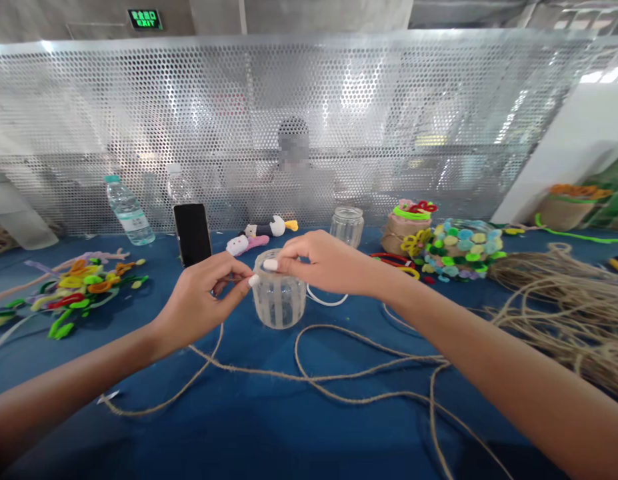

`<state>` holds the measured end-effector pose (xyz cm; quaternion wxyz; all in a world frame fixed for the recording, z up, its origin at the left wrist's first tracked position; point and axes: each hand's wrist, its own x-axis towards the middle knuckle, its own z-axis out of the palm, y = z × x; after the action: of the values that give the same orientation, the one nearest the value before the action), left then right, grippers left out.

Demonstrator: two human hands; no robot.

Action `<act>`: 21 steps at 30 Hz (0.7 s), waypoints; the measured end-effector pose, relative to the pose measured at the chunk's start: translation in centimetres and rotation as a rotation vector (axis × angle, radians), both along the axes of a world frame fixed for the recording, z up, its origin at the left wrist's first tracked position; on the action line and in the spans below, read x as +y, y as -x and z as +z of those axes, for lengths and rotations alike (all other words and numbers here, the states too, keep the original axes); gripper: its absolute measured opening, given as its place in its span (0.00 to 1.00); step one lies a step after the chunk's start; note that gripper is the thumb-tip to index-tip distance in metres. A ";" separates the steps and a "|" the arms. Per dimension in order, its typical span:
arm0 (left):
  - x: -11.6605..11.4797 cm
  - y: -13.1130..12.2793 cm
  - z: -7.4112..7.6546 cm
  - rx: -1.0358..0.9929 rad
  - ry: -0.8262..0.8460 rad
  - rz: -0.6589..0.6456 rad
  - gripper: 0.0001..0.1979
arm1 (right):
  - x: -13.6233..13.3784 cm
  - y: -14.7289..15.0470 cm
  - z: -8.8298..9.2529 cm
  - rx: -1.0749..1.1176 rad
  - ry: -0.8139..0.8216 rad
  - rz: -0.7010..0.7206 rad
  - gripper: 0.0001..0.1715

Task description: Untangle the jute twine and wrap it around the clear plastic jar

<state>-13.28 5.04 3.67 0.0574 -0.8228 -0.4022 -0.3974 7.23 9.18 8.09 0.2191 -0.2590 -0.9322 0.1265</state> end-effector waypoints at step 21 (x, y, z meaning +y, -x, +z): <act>-0.2 0.1 0.3 0.030 0.022 -0.018 0.05 | -0.3 -0.6 0.9 -0.060 0.092 0.108 0.10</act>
<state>-13.36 4.84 3.96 0.0504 -0.8329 -0.3981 -0.3812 7.83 8.93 9.01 0.1717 -0.2220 -0.9441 0.1728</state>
